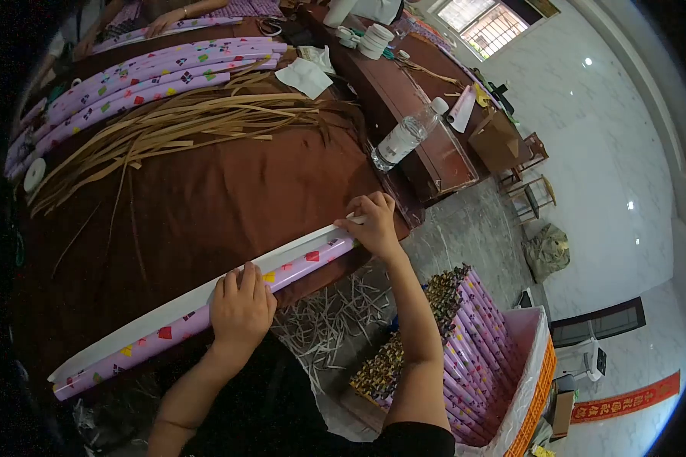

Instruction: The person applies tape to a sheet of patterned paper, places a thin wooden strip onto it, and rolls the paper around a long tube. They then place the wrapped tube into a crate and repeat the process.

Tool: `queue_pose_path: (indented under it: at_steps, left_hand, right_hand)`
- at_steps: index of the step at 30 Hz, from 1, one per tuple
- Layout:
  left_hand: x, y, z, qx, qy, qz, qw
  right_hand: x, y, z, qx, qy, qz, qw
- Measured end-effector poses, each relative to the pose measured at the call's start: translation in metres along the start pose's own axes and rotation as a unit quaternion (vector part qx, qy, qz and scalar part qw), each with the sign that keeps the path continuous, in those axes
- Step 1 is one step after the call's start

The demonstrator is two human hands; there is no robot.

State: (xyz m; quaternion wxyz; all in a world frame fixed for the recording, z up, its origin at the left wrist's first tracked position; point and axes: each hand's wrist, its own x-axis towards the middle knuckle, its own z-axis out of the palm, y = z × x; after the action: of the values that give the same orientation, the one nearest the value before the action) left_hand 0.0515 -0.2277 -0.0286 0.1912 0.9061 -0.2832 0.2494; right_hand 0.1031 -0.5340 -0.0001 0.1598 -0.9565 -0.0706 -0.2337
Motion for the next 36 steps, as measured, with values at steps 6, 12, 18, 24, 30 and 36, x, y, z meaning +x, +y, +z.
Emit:
queue_pose_path:
  at_steps: [6,12,18,24,30,36]
  left_hand:
    - [0.001,0.000,-0.002,-0.003,-0.002,-0.004,1.000]
    - [0.001,0.000,-0.002,0.001,0.009,0.005,1.000]
    - [0.007,0.000,-0.006,0.001,-0.018,0.020,1.000]
    - [0.055,0.002,-0.015,0.058,-0.235,0.080,0.967]
    - [0.152,0.040,0.050,-0.016,-0.306,0.078,0.949]
    - [0.154,0.040,0.093,-0.161,-0.241,0.075,0.954]
  right_hand:
    - [0.003,-0.005,0.000,-0.036,0.005,-0.041,0.998]
    - [0.002,-0.004,0.001,-0.071,-0.027,-0.034,0.997]
    - [0.003,-0.006,0.001,-0.066,-0.040,-0.032,0.996]
    - [0.002,-0.012,-0.001,-0.119,0.010,-0.055,0.991]
    - [-0.001,-0.005,0.004,-0.108,-0.020,-0.010,0.994]
    - [-0.005,0.013,0.000,-0.084,-0.001,-0.045,0.995]
